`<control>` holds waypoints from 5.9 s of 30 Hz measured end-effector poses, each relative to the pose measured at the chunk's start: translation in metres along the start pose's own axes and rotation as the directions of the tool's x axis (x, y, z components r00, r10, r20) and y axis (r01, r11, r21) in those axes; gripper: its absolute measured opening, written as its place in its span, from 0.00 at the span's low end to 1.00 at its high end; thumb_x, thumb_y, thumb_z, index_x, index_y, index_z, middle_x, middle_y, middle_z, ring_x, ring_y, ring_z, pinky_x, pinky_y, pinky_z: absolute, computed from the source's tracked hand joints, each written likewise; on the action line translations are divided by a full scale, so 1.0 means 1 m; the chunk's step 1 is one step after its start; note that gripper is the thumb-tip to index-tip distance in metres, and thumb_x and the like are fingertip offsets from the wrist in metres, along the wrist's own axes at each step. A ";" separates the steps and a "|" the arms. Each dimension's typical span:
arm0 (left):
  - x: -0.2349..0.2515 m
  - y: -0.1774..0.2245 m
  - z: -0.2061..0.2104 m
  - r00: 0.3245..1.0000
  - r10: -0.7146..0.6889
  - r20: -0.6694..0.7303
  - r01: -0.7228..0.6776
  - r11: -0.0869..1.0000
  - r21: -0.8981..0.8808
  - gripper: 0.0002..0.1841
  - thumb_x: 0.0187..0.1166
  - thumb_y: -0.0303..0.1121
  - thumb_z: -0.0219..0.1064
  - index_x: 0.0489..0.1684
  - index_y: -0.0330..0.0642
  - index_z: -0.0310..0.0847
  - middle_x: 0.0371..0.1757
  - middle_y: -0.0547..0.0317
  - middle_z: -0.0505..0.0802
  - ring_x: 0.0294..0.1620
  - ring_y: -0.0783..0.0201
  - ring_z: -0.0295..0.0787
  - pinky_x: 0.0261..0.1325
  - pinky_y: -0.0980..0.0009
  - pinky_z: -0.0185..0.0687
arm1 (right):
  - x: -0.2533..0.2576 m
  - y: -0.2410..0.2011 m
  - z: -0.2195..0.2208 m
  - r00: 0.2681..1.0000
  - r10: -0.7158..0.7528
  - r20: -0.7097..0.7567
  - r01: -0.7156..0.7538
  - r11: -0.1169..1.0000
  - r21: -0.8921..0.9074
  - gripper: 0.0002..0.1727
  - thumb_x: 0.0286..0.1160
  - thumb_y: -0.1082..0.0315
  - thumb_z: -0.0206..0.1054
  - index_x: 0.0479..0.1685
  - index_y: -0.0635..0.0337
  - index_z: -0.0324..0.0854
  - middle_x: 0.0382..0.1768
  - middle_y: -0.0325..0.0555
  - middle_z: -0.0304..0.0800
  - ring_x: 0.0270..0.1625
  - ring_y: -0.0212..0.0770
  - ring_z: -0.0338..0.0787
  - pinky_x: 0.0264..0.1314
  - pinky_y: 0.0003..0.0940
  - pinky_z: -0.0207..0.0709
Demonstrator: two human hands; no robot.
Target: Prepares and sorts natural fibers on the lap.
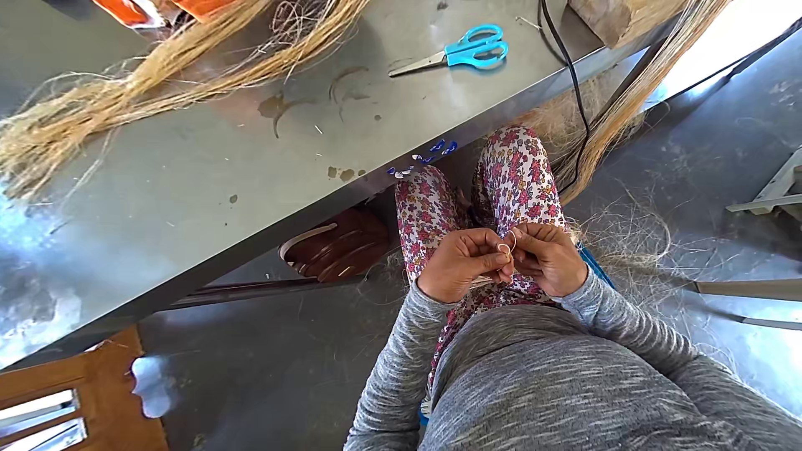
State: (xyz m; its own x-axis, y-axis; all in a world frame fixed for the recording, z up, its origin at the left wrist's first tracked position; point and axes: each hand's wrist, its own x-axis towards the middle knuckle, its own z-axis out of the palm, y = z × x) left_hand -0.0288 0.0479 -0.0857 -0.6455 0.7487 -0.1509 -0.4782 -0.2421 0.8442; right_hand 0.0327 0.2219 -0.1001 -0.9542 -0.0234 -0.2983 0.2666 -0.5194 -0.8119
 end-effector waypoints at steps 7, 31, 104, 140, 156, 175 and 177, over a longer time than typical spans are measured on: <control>-0.001 0.006 0.006 0.979 -0.004 -0.205 0.041 0.983 0.176 0.10 0.74 0.11 0.64 0.36 0.36 0.85 0.28 0.59 0.95 0.28 0.70 0.93 0.37 0.75 0.92 | -0.001 0.004 -0.002 0.978 -0.207 0.001 0.200 0.942 -0.271 0.10 0.83 0.76 0.61 0.43 0.63 0.91 0.20 0.30 0.85 0.14 0.15 0.66 0.17 0.13 0.60; 0.005 0.007 0.008 0.964 -0.105 -0.245 0.174 0.944 0.279 0.06 0.75 0.13 0.67 0.35 0.33 0.85 0.27 0.59 0.94 0.27 0.71 0.93 0.36 0.76 0.91 | 0.005 0.006 -0.015 0.951 -0.295 0.095 0.309 0.892 -0.329 0.04 0.77 0.80 0.65 0.41 0.64 0.85 0.22 0.36 0.90 0.15 0.22 0.79 0.18 0.17 0.75; 0.011 -0.032 -0.006 0.956 -0.175 -0.236 0.127 0.970 -0.207 0.16 0.73 0.10 0.59 0.33 0.37 0.92 0.28 0.59 0.94 0.24 0.74 0.89 0.33 0.79 0.88 | 0.008 0.002 -0.017 0.943 -0.319 0.097 0.307 0.716 -0.627 0.04 0.71 0.80 0.66 0.40 0.67 0.85 0.18 0.34 0.82 0.17 0.19 0.76 0.21 0.15 0.72; 0.006 -0.035 -0.001 0.885 0.109 -0.453 -0.084 0.994 0.076 0.17 0.70 0.09 0.64 0.51 0.32 0.91 0.34 0.59 0.97 0.32 0.70 0.94 0.42 0.73 0.92 | -0.015 0.006 -0.021 0.792 -0.338 0.509 0.610 0.480 -0.631 0.09 0.72 0.78 0.65 0.36 0.72 0.91 0.31 0.49 0.94 0.32 0.22 0.86 0.40 0.14 0.80; 0.017 -0.030 0.006 0.888 0.138 -0.438 -0.135 0.990 0.038 0.12 0.71 0.11 0.67 0.43 0.36 0.90 0.34 0.59 0.96 0.33 0.69 0.95 0.41 0.73 0.93 | -0.014 0.007 -0.031 0.861 -0.362 0.358 0.504 0.510 -0.697 0.12 0.76 0.66 0.70 0.39 0.69 0.91 0.29 0.42 0.91 0.27 0.20 0.82 0.33 0.15 0.78; 0.018 -0.039 0.014 0.961 0.062 -0.269 -0.101 0.985 -0.137 0.15 0.68 0.11 0.65 0.41 0.44 0.83 0.30 0.61 0.94 0.30 0.69 0.93 0.41 0.72 0.92 | 0.010 0.002 -0.039 0.946 -0.292 0.141 0.301 0.953 -0.044 0.08 0.68 0.75 0.71 0.34 0.51 0.92 0.38 0.33 0.93 0.40 0.27 0.90 0.43 0.24 0.87; 0.020 -0.039 0.020 0.957 0.081 -0.280 -0.120 0.985 -0.125 0.15 0.67 0.11 0.65 0.44 0.42 0.83 0.31 0.60 0.94 0.30 0.68 0.93 0.41 0.71 0.92 | 0.009 0.004 -0.036 0.959 -0.250 0.138 0.239 0.967 0.087 0.07 0.70 0.71 0.71 0.33 0.49 0.94 0.40 0.34 0.93 0.43 0.28 0.90 0.45 0.25 0.86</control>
State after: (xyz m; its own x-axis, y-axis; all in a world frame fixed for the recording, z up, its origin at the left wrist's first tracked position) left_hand -0.0114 0.0843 -0.1113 -0.8229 0.5241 -0.2196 -0.4679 -0.4057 0.7852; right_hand 0.0298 0.2504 -0.1246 -0.9998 -0.0104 -0.0142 0.0176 -0.5824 -0.8127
